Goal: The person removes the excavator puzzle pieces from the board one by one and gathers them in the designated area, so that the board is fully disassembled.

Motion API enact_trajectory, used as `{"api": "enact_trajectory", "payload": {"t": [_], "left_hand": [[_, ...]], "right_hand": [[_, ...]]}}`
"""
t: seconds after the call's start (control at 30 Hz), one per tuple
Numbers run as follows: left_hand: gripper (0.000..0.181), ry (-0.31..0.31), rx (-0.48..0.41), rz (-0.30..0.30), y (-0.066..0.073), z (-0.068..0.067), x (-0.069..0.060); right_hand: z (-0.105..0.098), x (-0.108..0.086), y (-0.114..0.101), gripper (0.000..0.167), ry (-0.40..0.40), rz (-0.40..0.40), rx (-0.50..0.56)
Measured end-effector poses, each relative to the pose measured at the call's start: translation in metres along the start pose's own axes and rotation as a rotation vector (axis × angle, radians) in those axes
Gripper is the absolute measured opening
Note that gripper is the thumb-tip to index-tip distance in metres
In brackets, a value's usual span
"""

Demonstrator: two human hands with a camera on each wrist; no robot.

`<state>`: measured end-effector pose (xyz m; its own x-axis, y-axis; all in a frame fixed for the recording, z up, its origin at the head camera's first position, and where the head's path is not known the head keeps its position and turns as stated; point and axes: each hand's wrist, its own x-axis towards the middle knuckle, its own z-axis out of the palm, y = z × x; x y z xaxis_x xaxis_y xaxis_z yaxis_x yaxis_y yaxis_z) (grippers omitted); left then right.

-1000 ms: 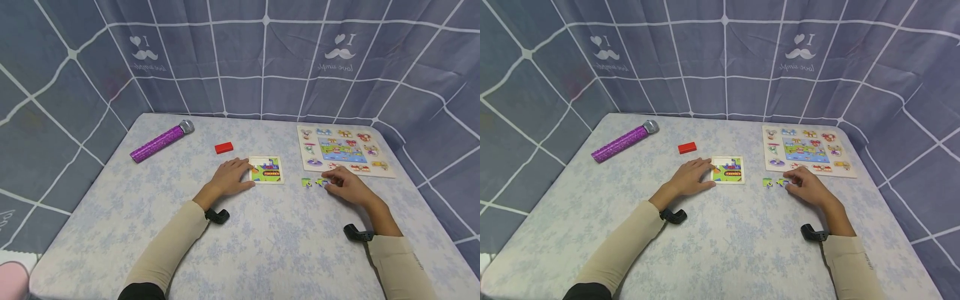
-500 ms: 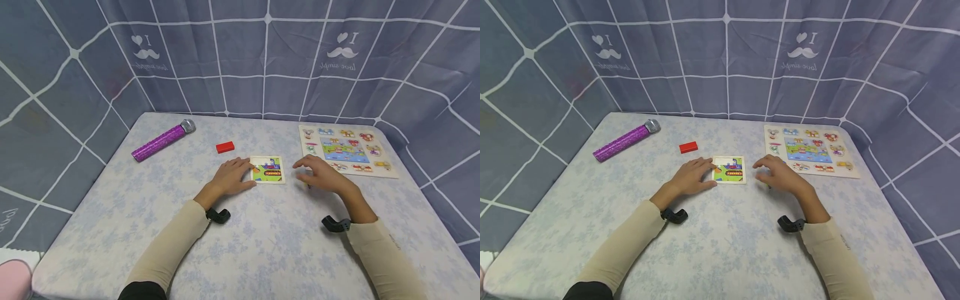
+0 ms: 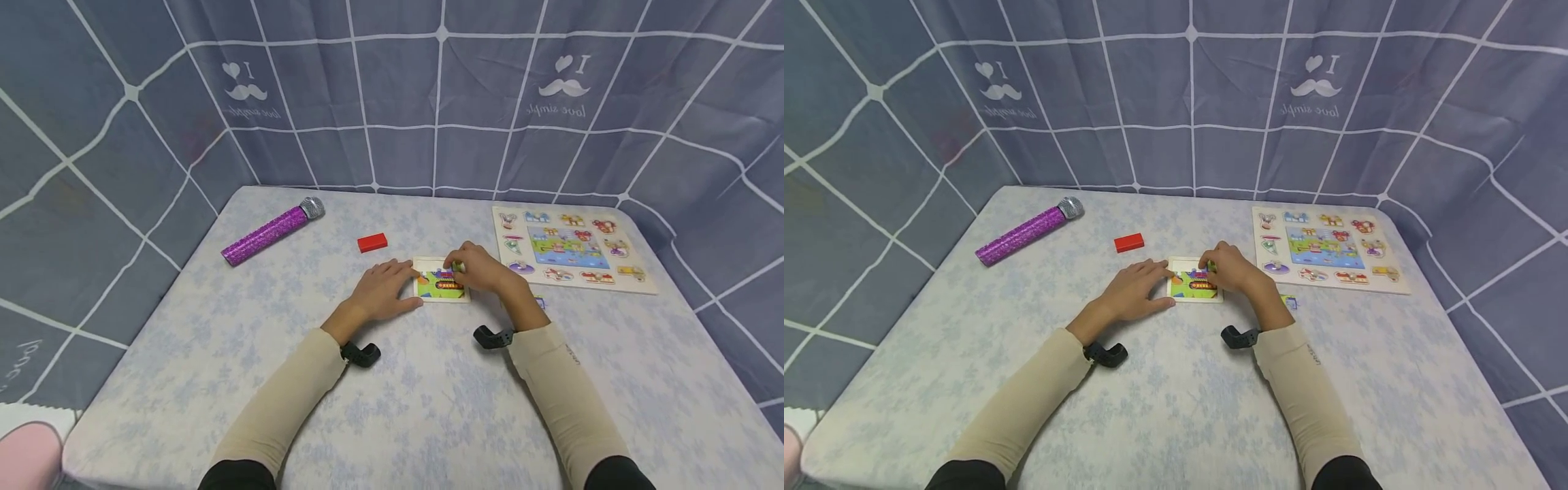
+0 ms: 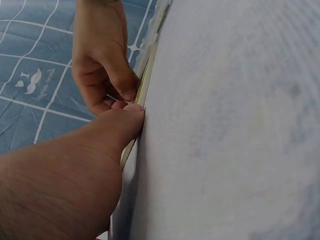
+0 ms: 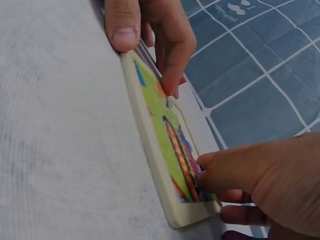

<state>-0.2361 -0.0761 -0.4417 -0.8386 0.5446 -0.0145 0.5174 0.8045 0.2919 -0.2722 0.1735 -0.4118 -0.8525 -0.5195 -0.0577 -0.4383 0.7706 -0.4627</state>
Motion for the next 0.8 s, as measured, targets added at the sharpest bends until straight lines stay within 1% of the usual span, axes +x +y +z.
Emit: {"api": "enact_trajectory", "payload": {"t": [0.13,0.33,0.63,0.8], "left_hand": [[0.060,0.004,-0.009,0.006,-0.0015,-0.0001,0.0002],[0.061,0.005,-0.002,0.011,-0.0022,-0.0002,0.0009],[0.060,-0.006,0.004,0.011,-0.0027,0.0003,0.0016],[0.061,-0.010,0.002,0.009,-0.0026,-0.0003,0.0012]], "right_hand": [[0.0020,0.0022,-0.0018,0.021,0.019,0.000,0.013],[0.0081,0.0035,-0.0013,0.021,0.045,0.034,-0.002],[0.0088,0.0023,-0.0034,0.019,0.042,0.065,-0.003],[0.0082,0.0025,-0.0043,0.019,0.025,0.064,-0.025]]}}
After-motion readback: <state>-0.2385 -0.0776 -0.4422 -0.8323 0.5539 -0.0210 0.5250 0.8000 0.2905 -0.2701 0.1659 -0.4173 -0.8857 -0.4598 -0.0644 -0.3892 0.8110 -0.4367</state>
